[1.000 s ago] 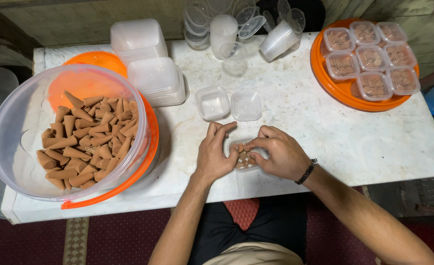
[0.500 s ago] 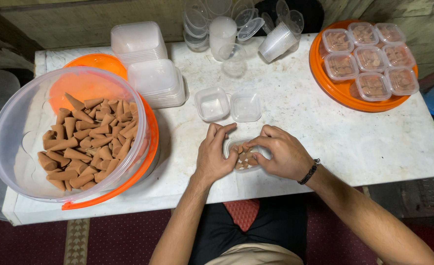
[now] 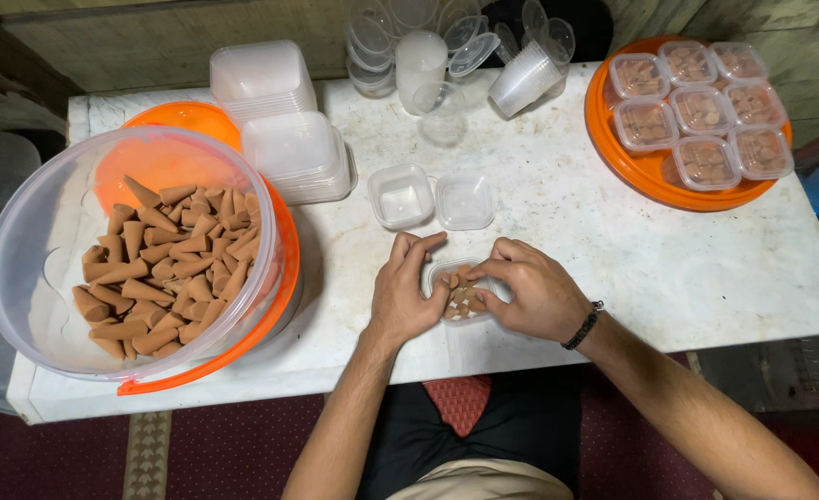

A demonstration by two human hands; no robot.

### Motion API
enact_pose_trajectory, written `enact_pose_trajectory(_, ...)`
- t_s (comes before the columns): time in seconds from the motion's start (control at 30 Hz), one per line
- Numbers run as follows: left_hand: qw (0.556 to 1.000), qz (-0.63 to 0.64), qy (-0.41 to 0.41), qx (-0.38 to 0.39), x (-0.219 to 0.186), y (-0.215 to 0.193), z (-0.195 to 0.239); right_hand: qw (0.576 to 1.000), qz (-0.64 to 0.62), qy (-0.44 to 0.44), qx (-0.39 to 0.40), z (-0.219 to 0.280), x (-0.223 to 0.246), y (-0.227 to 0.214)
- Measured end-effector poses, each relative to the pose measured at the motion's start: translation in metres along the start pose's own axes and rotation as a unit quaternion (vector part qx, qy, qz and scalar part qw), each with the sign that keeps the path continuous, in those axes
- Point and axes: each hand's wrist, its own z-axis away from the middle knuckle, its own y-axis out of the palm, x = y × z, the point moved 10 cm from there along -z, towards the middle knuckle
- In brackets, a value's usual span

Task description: The person sits on the floor and repeatedly picks small brown cone-shaped snacks from a large bucket, placing them into small clear plastic containers. The filled containers are arranged on an orange tray to the right.

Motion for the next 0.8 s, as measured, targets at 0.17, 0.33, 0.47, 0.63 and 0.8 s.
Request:
enact_pose_trajectory(0.17,1.000,0.000,0.001,0.000,-0.002,0.000,-0.001,1.000,-0.003,0.004,-0.002,0.000,0.007,-0.005)
enact_pose_trajectory(0.33,1.000,-0.003,0.004,-0.005,-0.003,-0.001,0.000,1.000,-0.002,0.008,0.005,0.002,0.003,0.000)
enact_pose_trajectory(0.47,1.000,0.000,0.008,-0.004,-0.004,-0.002,-0.001,1.000,-0.004,0.003,0.004,0.003,0.004,-0.001)
enact_pose_trajectory(0.63,1.000,-0.004,0.008,-0.011,0.001,0.001,0.001,1.000,-0.004,-0.002,-0.002,0.005,0.003,-0.001)
enact_pose_trajectory(0.8,0.998,0.003,0.046,-0.051,-0.003,-0.006,0.000,1.000,-0.004,0.008,-0.014,0.002,0.000,-0.007)
